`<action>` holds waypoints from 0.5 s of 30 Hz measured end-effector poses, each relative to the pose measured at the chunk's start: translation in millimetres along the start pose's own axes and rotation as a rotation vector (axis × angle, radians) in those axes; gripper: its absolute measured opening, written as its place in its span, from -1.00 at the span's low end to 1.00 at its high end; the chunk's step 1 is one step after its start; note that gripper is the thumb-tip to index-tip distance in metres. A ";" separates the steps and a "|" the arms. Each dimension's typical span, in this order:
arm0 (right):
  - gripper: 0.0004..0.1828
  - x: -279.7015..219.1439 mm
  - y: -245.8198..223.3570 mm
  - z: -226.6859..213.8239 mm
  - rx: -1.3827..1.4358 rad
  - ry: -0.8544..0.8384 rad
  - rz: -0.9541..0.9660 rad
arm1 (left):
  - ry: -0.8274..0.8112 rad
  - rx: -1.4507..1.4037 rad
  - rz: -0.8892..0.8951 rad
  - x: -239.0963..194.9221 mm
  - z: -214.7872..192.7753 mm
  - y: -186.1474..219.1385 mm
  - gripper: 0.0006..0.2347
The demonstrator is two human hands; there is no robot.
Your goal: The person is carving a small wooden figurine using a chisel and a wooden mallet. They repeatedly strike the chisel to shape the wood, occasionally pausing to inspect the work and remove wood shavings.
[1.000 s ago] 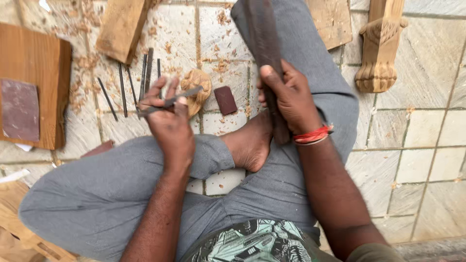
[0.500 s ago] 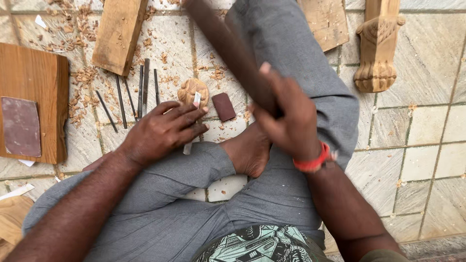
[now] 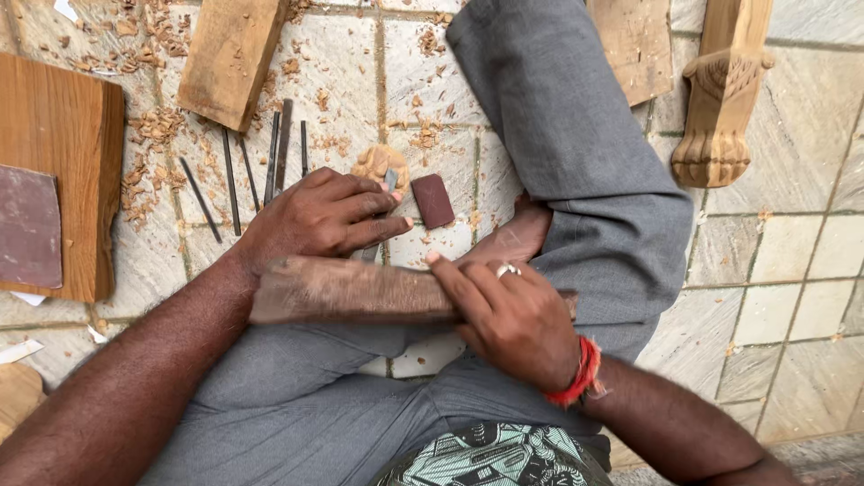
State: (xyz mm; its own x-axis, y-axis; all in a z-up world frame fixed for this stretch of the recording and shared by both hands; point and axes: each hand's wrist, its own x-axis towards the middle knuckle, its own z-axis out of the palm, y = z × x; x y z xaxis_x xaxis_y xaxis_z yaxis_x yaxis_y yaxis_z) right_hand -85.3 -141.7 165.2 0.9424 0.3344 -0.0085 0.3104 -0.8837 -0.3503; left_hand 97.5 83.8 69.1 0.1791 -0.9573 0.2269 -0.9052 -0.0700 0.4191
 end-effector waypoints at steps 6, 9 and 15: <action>-0.27 -9.0 -0.1 9.7 -0.121 -0.009 -0.054 | 0.034 0.057 0.040 7.4 3.1 0.1 -0.75; -0.20 -11.0 4.2 6.7 -0.064 -0.089 0.021 | 0.032 0.105 0.052 6.8 4.6 -0.3 -0.70; -0.22 -6.5 18.4 -2.1 -0.126 -0.035 -0.048 | 0.019 0.128 0.025 11.4 4.7 -3.1 -0.70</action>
State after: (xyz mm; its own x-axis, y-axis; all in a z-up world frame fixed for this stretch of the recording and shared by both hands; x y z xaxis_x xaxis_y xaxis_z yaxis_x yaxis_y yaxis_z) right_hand -85.4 -160.8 160.8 0.9219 0.3865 -0.0275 0.3704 -0.8998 -0.2308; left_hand 100.5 71.7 66.3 0.1620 -0.9537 0.2535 -0.9512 -0.0825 0.2973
